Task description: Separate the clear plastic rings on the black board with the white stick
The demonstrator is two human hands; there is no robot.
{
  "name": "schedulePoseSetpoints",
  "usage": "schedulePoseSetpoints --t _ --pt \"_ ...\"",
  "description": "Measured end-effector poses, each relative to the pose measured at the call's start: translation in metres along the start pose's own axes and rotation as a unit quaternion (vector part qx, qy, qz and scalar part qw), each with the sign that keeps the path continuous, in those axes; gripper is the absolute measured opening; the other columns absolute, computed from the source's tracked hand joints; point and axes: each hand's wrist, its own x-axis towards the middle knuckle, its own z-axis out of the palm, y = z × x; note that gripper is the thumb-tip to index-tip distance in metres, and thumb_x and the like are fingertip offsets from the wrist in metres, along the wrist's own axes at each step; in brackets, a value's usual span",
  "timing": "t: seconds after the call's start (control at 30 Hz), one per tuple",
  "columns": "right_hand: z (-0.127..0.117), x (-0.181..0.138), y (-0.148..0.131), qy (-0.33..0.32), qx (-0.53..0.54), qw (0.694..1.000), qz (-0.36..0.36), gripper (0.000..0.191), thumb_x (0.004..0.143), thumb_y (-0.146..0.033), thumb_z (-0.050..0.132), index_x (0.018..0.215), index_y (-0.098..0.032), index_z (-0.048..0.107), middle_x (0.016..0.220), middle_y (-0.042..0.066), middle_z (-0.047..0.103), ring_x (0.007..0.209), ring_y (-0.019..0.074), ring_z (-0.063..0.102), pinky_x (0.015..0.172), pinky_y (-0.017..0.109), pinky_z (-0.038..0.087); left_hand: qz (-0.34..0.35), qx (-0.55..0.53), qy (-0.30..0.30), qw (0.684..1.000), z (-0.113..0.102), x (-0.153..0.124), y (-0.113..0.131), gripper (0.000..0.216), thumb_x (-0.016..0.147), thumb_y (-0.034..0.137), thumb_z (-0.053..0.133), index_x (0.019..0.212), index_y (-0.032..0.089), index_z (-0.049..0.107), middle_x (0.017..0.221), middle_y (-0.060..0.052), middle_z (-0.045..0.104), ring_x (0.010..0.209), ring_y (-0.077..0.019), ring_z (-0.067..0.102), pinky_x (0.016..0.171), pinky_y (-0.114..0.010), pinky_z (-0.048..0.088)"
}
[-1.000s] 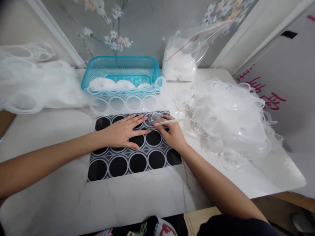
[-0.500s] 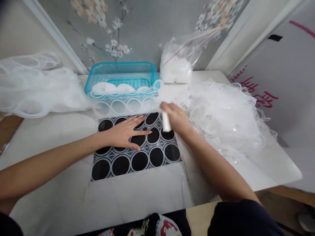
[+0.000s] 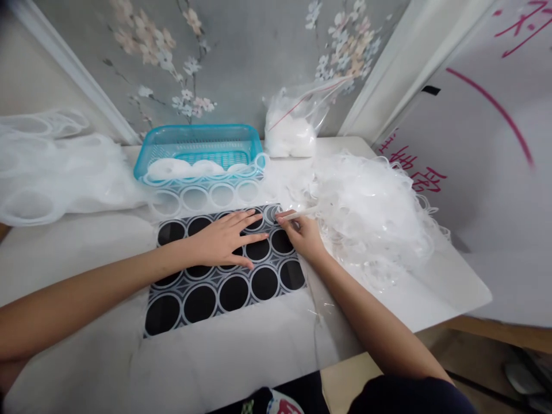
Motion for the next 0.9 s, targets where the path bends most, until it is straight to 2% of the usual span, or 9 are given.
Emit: schedulePoseSetpoints --t 0.23,0.4,0.6,0.7,0.8,0.9 --pt "0.001 0.001 -0.001 -0.01 0.001 1.0 0.018 0.031 0.093 -0.047 0.056 0.094 -0.022 0.075 0.101 0.008 0.078 0.096 0.0255 0.072 0.086 0.039 0.055 0.011 0.007 -0.037 0.999 0.006 0.02 -0.003 0.084 0.087 0.077 0.044 0.153 0.025 0.038 0.163 -0.019 0.018 0.152 -0.0363 0.015 0.122 -0.052 0.015" --pt "0.001 0.001 0.0 -0.012 0.002 1.0 0.024 0.032 0.093 -0.047 0.056 0.094 -0.021 0.074 0.101 0.008 0.078 0.097 0.0263 0.072 0.085 0.039 0.055 0.001 -0.028 -0.04 0.999 0.005 0.02 -0.004 0.082 0.085 0.075 0.052 0.152 0.03 0.038 0.164 -0.013 0.017 0.152 -0.0367 0.013 0.122 -0.052 0.013" --pt "0.001 0.002 -0.001 -0.002 -0.016 1.0 0.008 0.027 0.093 -0.042 0.056 0.094 -0.022 0.074 0.102 0.008 0.078 0.097 0.0265 0.073 0.086 0.04 0.056 -0.006 -0.045 -0.043 0.998 0.008 0.019 -0.008 0.079 0.085 0.077 0.049 0.152 0.036 0.037 0.166 -0.009 0.011 0.152 -0.0387 0.005 0.122 -0.055 0.01" --pt "0.002 0.0 -0.001 0.003 -0.048 0.999 -0.022 0.025 0.094 -0.04 0.055 0.094 -0.023 0.073 0.103 0.007 0.078 0.099 0.0256 0.072 0.089 0.04 0.056 -0.008 -0.052 -0.041 0.998 0.01 0.018 -0.008 0.08 0.084 0.078 0.049 0.151 0.037 0.037 0.166 -0.009 0.009 0.152 -0.0392 0.003 0.122 -0.056 0.01" --pt "0.004 -0.004 0.001 -0.012 -0.115 0.99 -0.084 0.024 0.096 -0.034 0.051 0.096 -0.024 0.072 0.103 0.007 0.077 0.102 0.0249 0.07 0.092 0.041 0.055 -0.013 -0.056 -0.05 0.997 0.009 0.018 -0.007 0.079 0.084 0.077 0.051 0.151 0.036 0.038 0.166 -0.009 0.009 0.152 -0.0396 0.004 0.121 -0.057 0.01" --pt "0.001 0.003 0.006 -0.032 -0.192 0.972 -0.132 0.024 0.095 -0.03 0.048 0.096 -0.025 0.071 0.1 0.006 0.077 0.096 0.0246 0.07 0.086 0.039 0.056 -0.017 -0.065 -0.045 0.997 0.008 0.018 -0.006 0.078 0.084 0.075 0.054 0.15 0.037 0.038 0.166 -0.007 0.01 0.152 -0.0389 0.005 0.121 -0.057 0.01"
